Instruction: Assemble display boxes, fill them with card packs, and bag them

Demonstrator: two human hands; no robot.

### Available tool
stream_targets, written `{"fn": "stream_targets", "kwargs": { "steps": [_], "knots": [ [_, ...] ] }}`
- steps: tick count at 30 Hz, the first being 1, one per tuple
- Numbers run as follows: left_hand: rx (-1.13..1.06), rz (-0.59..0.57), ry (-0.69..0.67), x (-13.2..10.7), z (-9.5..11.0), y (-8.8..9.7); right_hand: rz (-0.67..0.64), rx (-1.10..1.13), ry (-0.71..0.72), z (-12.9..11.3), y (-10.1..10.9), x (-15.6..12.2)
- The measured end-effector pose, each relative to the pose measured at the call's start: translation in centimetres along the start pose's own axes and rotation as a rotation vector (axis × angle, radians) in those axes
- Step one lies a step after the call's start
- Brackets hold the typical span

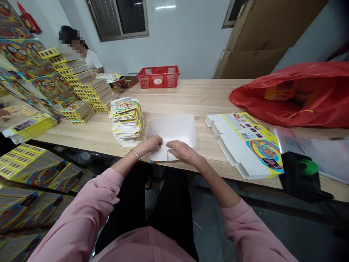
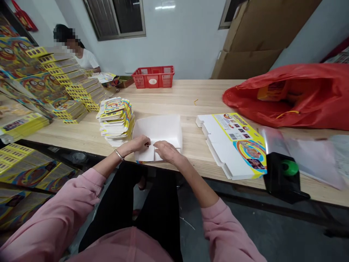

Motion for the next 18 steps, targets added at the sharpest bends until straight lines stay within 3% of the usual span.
{"fn": "stream_targets", "kwargs": {
  "steps": [7,14,18],
  "knots": [
    [0.025,-0.025,0.019,-0.5,0.2,0.1,-0.144,-0.088,-0.042,1.2,-3.0,2.3],
    [0.084,-0.031,0.057,-1.1,1.0,0.4,-0.171,-0.017,-0.136,3.4,-3.5,3.1],
    [0.127,-0.073,0.052,-1.4,1.6,-0.4,-0.203,0.015,-0.194,3.9,-3.7,3.5]
  ]
}}
Point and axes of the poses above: each hand's wrist, its own x-axis towards the middle knuckle, its own y-axis out of the back of the hand, z = x × y, the point moved 9 cm from there along x, towards the middle knuckle, and after that the axes turned 5 degrees about -y, right-handed, at the moved point
